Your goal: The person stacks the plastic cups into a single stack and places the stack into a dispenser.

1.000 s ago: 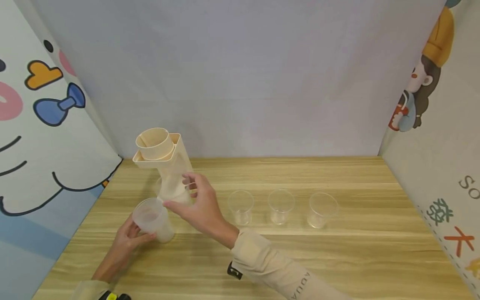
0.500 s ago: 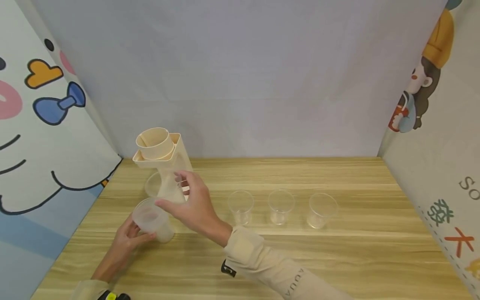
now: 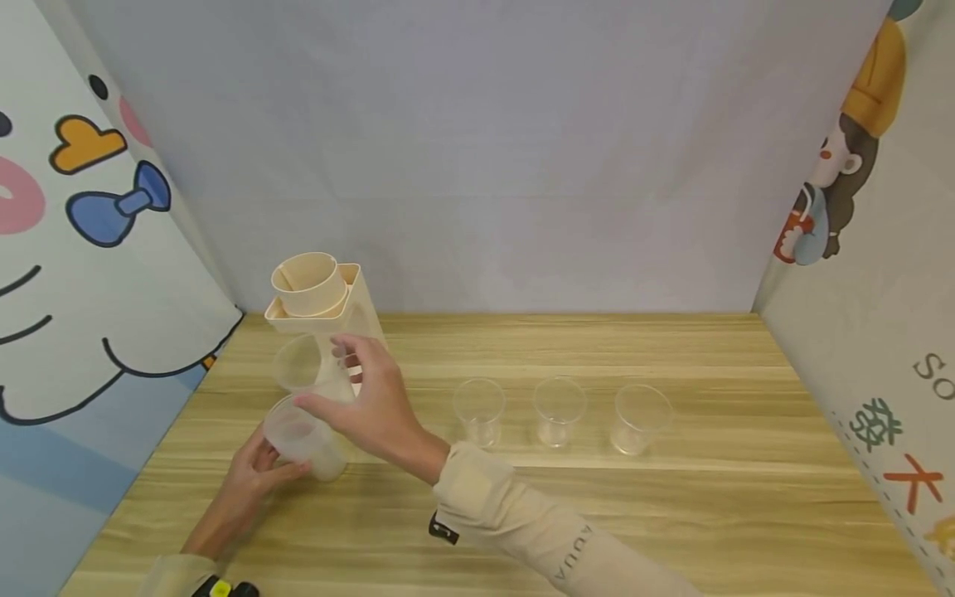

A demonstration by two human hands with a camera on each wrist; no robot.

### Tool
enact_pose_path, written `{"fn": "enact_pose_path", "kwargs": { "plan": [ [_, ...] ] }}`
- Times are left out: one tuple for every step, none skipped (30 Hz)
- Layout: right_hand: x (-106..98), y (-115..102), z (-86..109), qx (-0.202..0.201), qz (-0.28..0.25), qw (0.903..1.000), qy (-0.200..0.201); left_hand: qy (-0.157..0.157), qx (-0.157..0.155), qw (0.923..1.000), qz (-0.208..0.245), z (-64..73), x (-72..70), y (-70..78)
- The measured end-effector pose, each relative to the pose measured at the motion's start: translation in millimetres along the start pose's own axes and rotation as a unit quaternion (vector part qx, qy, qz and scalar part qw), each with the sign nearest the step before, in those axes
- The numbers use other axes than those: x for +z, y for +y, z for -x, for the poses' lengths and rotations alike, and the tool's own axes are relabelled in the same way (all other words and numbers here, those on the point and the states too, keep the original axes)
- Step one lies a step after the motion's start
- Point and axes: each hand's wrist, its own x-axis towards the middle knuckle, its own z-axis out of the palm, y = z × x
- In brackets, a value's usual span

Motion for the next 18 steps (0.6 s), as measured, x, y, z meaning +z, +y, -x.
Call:
{"fn": "enact_pose_path", "kwargs": {
  "plan": [
    [1, 0, -0.7, 0.0, 0.001, 1.0, -0.001, 0.0, -0.001, 1.0, -0.001, 0.1, -0.1, 0.2],
    [2, -1, -1.5, -0.001, 0.002, 1.0, -0.001, -0.001, -0.002, 1.0, 0.0, 0.1, -0.3, 0.3],
    [3, -2, -2.3, -0.001, 0.003, 1.0, -0.002, -0.001, -0.003, 1.0, 0.001, 0.2, -0.4, 0.5],
    [4, -2, -3.1, -0.001, 0.004, 1.0, -0.002, -0.001, -0.004, 1.0, 0.001, 0.2, -0.5, 0.7],
    [4, -3, -3.7, -0.001, 0.003, 1.0, -0.002, -0.002, -0.006, 1.0, 0.001, 0.2, -0.6, 1.0],
    [5, -4, -4.4, -0.001, 0.003, 1.0, -0.003, -0.003, -0.008, 1.0, 0.001, 0.2, -0.6, 1.3],
    [6, -4, -5.0, -0.001, 0.002, 1.0, -0.004, -0.003, -0.009, 1.0, 0.001, 0.2, -0.7, 1.4],
    [6, -5, -5.5, -0.002, 0.002, 1.0, -0.005, -0.004, -0.011, 0.9999, 0.0, 0.3, -0.8, 1.7],
    [7, -5, -5.9, -0.001, 0.0, 1.0, -0.007, -0.004, -0.013, 0.9999, 0.0, 0.4, -0.9, 1.8],
    [8, -6, -6.3, 0.001, -0.001, 1.0, -0.008, -0.004, -0.013, 0.9999, -0.001, 0.4, -1.0, 2.0],
    [8, -6, -6.5, 0.002, -0.001, 0.9999, -0.01, -0.004, -0.013, 0.9999, -0.001, 0.5, -1.1, 2.1],
    [9, -6, -6.9, 0.003, -0.001, 0.9999, -0.012, -0.005, -0.012, 0.9999, -0.002, 0.6, -1.2, 2.3],
    [10, -6, -7.2, 0.005, -0.002, 0.9999, -0.014, -0.005, -0.012, 0.9999, -0.001, 0.6, -1.4, 2.4],
    [11, -6, -7.5, 0.006, -0.004, 0.9999, -0.015, -0.006, -0.01, 0.9999, 0.0, 0.7, -1.5, 2.4],
    [11, -6, -8.0, 0.007, -0.005, 0.9998, -0.017, -0.006, -0.008, 0.9999, 0.002, 0.8, -1.6, 2.5],
    [12, -5, -8.5, 0.008, -0.006, 0.9998, -0.018, -0.007, -0.007, 0.9999, 0.003, 0.9, -1.7, 2.6],
    [13, -5, -9.0, 0.007, -0.008, 0.9997, -0.02, -0.008, -0.006, 0.9999, 0.004, 0.9, -1.8, 2.6],
    [14, -6, -9.5, 0.006, -0.011, 0.9997, -0.022, -0.008, -0.005, 0.9999, 0.007, 1.0, -1.9, 2.7]
  ]
}}
